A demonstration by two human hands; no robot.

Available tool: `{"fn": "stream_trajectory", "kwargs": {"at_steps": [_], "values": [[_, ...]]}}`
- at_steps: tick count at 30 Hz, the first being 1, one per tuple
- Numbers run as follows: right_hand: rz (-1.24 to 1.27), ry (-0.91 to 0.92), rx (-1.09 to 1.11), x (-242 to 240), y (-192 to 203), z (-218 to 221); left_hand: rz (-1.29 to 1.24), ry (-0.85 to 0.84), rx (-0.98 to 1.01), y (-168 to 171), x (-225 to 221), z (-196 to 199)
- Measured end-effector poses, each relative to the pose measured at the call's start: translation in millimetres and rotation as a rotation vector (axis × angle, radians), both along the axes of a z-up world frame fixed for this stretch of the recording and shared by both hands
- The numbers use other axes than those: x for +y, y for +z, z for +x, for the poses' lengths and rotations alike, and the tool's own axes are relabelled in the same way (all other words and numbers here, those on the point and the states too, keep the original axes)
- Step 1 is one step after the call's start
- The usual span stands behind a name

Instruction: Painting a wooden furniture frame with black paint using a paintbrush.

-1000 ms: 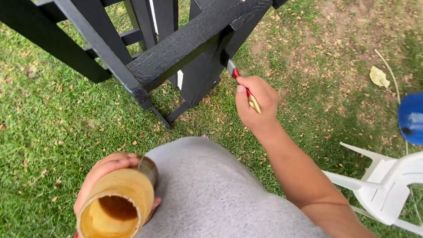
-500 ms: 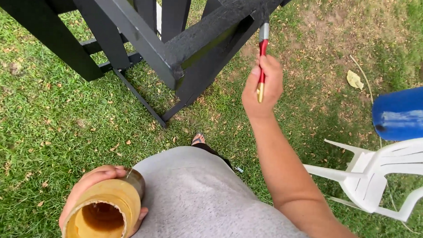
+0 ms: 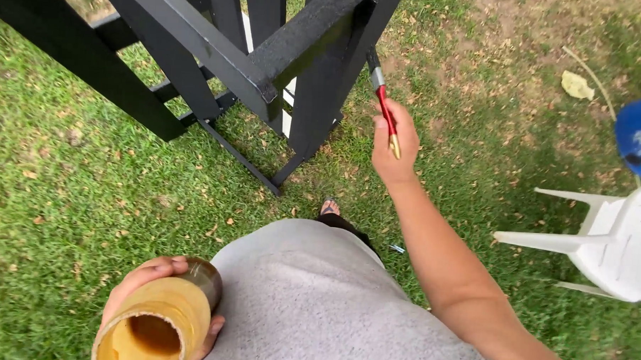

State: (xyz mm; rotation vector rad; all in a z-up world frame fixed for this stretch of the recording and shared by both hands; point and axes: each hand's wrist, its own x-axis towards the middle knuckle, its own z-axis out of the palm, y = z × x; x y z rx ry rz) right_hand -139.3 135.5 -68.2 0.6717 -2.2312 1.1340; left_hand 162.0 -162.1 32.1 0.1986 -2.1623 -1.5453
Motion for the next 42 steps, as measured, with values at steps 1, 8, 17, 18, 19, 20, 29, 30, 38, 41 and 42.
{"fn": "stream_trajectory", "kwargs": {"at_steps": [1, 8, 17, 18, 19, 20, 29, 30, 38, 41, 42], "values": [[-0.019, -0.010, -0.032, 4, 1, 8, 0.023, -0.015, 0.056, -6, -4, 3], [-0.078, 0.028, 0.133, -8, -1, -5, -0.069, 0.029, -0.048, 2, -15, 4], [-0.208, 0.035, 0.121, -27, -9, -10, -0.148, 0.038, -0.203, -1, -45, 13], [-0.201, 0.043, 0.131, -28, -10, -11, -0.115, 0.014, -0.146, 0, -43, 12], [-0.193, 0.050, 0.140, -26, -10, -12, -0.080, -0.011, -0.092, 3, -38, 11], [-0.207, 0.047, 0.134, -27, -9, -11, -0.095, -0.012, -0.099, 4, -40, 13], [-0.165, 0.069, 0.139, -43, -16, -12, -0.165, -0.111, -0.226, 21, -42, 2], [-0.151, 0.094, 0.128, -45, -16, -10, -0.111, -0.153, -0.250, 22, -43, 1], [-0.278, 0.059, 0.104, -45, -21, -37, 0.038, -0.233, -0.083, 26, -23, -11], [-0.206, 0.046, 0.114, -42, -17, -46, -0.001, -0.206, -0.125, 20, -26, -10], [-0.166, 0.037, 0.080, -45, -22, -51, -0.068, -0.175, -0.112, 16, -26, -11]]}}
